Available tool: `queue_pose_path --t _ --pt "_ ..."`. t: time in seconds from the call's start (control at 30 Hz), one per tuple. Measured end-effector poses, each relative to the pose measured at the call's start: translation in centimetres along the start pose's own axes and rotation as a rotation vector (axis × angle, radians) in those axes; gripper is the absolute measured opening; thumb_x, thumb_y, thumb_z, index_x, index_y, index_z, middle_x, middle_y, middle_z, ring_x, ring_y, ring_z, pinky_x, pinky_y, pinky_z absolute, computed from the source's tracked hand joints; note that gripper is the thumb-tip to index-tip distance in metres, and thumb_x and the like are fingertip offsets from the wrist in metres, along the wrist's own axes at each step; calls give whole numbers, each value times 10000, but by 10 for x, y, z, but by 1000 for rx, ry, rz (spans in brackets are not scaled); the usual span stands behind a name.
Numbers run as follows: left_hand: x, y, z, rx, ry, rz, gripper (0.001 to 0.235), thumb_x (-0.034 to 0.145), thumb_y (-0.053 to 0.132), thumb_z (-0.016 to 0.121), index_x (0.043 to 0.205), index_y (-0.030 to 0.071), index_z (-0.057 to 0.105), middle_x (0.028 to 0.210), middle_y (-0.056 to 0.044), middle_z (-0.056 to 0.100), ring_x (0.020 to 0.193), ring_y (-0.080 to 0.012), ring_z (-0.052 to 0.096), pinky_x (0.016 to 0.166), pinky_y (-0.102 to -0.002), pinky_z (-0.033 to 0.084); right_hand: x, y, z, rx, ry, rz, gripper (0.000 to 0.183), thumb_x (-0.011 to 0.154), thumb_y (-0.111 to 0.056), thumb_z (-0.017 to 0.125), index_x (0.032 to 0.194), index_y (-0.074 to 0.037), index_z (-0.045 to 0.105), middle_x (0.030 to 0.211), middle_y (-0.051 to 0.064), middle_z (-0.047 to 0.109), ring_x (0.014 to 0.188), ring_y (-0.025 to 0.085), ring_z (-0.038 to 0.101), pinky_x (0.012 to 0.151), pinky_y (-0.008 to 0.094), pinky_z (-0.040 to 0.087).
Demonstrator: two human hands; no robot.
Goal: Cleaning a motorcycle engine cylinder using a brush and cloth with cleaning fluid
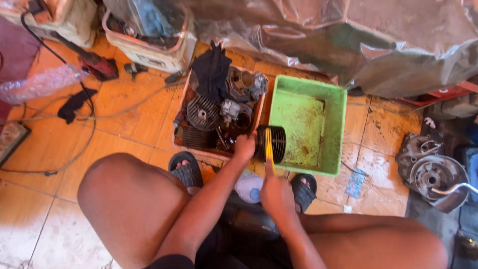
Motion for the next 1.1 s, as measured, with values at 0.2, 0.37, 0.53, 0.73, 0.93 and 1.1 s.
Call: queue_pose_path --t 0.2,0.37,0.53,0.73,0.93,1.1 --pt "44 -44 9 85 56 -10 524 996 451 637 660 69 514 640 -71 536 625 -225 459 621 -462 332 53 4 6 63 238 -118 595 988 -160 466 1574 -117 377 764 250 716 744 495 683 647 629 476" --pt "40 -53 10 -64 82 -62 528 1005 380 680 632 149 387 620 -1 377 605 -164 349 570 -422 284 21 -13 -11 125 60 -32 666 955 -112 401 1613 -116 296 946 317 707 895 536 671 770 637 512" --pt "50 -53 12 -18 62 -37 487 992 396 675 625 111 529 617 0 481 600 -155 435 565 -407 330 16 10 8 52 41 0 681 969 -158 469 1622 -224 289 849 206 722 777 453 701 694 599 523" --pt "43 -50 10 -19 59 -10 516 1000 386 670 637 153 386 621 11 381 604 -169 361 584 -417 291 42 7 -6 170 100 17 660 980 -116 431 1627 -154 309 853 259 731 815 477 695 705 615 509" --pt "48 -53 9 -7 68 -43 495 988 421 688 643 125 492 637 -3 476 622 -171 455 592 -413 331 21 40 11 102 86 37 627 1016 -218 452 1623 -249 299 846 180 741 769 432 722 711 593 525" --pt "78 -92 21 -43 36 -17 515 947 472 658 866 -29 745 838 -179 713 924 -299 688 806 -461 506 68 50 -17 274 134 25 550 1044 -212 396 1593 -217 442 916 263 766 932 471 741 784 564 586"
Point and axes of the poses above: each hand's wrist, its own x-axis towards the middle knuckle, its own z-axis out of the palm, y = z × x, the point moved 1 cm from there along x, towards the middle knuckle
